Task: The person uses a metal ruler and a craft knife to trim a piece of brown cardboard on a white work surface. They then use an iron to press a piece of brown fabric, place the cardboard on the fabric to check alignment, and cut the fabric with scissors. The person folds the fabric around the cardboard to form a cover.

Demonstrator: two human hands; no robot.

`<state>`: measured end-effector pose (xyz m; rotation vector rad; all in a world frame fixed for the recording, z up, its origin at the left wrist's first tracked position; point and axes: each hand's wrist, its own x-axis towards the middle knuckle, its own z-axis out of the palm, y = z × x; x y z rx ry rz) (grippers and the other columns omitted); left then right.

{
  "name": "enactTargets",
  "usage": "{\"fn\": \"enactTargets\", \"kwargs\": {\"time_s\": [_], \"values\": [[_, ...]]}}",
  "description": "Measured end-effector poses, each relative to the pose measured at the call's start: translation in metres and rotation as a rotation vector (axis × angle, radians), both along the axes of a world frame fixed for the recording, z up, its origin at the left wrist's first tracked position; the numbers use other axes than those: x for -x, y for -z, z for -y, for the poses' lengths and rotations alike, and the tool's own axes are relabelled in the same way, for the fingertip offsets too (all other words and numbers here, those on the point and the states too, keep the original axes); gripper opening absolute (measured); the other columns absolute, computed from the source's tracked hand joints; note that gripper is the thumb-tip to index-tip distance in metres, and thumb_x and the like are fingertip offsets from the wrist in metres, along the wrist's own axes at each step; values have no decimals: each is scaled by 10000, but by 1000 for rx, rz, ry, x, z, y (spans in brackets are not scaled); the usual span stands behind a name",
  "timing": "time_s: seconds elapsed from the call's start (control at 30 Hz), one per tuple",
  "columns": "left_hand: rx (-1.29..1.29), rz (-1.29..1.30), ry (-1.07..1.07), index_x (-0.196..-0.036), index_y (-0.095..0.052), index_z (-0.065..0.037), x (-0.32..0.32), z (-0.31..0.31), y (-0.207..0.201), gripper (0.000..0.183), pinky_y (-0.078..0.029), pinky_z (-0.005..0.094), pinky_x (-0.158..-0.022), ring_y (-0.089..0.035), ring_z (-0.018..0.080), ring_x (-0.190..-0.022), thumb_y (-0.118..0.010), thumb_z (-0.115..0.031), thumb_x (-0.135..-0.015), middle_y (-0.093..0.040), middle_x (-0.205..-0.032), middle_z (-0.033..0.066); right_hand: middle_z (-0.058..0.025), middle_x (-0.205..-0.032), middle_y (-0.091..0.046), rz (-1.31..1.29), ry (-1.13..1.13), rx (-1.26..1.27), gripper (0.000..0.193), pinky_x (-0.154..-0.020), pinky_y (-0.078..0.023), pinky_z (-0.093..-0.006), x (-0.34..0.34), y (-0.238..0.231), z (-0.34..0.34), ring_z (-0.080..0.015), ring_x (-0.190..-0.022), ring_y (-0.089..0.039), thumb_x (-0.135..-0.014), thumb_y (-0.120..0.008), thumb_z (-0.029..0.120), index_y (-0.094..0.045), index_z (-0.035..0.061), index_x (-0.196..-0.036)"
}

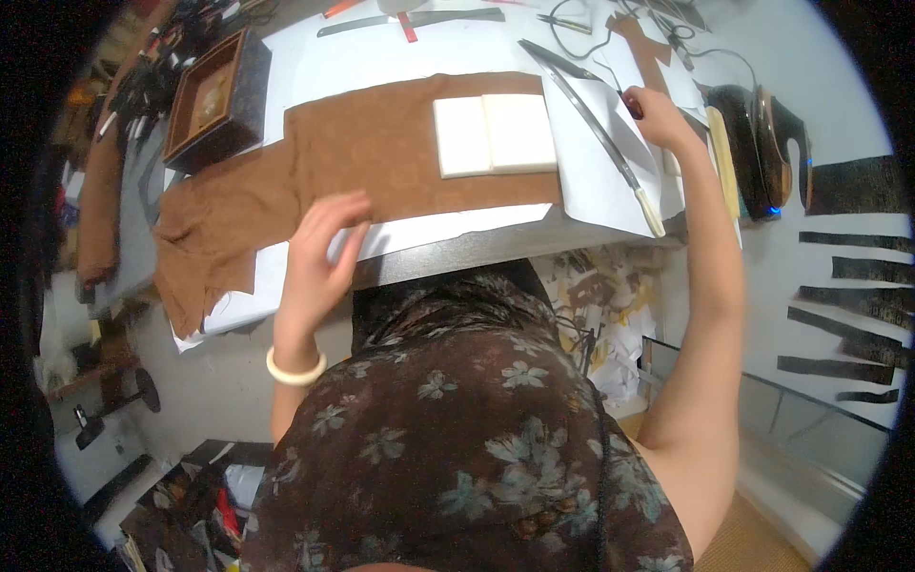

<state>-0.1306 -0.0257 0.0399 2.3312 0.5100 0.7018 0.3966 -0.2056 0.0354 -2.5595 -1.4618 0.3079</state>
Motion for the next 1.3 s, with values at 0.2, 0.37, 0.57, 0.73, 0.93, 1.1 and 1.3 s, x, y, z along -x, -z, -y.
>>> {"fn": "enactTargets", "kwargs": {"time_s": [0.2,0.37,0.57,0.73,0.93,1.1,1.3], "values": [[-388,-275,171,-1532,-526,-85,-78,-89,28,521,-250,580,-1295,-324,383,-1571,-581,-342,-1083,-426,-1658,165,-232,-1196,-707,197,-220,-63,334,-948,-538,-445,-30,-30,1,-400,-1058,-679,-948,-659,18,-662,-4,-1282],[-411,-612,74,-1664,-373,-151,-82,-101,48,753,-152,658,-1295,-193,417,-1623,-450,-622,-1082,-285,-1749,138,-216,-1242,-682,336,-274,-56,373,-958,-536,-455,-5,-87,0,-400,-1109,-662,-973,-673,55,-614,-7,-1336],[-518,-400,3,-1577,-489,-118,-77,-91,52,610,-229,577,-1303,-326,418,-1570,-614,-421,-1061,-405,-1677,177,-178,-1205,-742,284,11,-225,425,-932,-582,-398,22,-116,38,-292,-1066,-728,-960,-727,84,-640,28,-1372],[-238,-57,341,-1028,-647,-38,-34,-53,18,222,-564,445,-926,-661,352,-1079,-787,-124,-879,-673,-1168,126,-29,-1022,-746,-165,273,-642,409,-818,-546,-255,150,-83,89,-85,-931,-665,-949,-806,136,-694,-12,-1313],[-523,-38,377,-948,-681,-21,-20,-46,39,144,-581,375,-854,-657,266,-1019,-749,-46,-823,-681,-1047,91,-23,-905,-689,-1384,374,-713,516,-496,-369,-182,365,-25,116,-43,-590,-509,-934,-810,365,-685,-18,-1256],[-575,-124,388,-1008,-705,-24,-19,-51,42,214,-605,376,-788,-693,278,-998,-718,9,-797,-712,-1070,94,-4,-845,-601,-1568,631,-704,468,-519,-361,-198,434,-8,121,-48,-656,-513,-993,-731,261,-650,-118,-1254],[-601,-9,301,-940,-681,-47,-22,-44,40,149,-590,373,-725,-682,263,-919,-728,-8,-804,-698,-1003,72,39,-790,-572,-1580,625,-570,381,-521,-365,-207,456,8,118,-36,-644,-506,-1030,-724,267,-703,-58,-1229]]}}
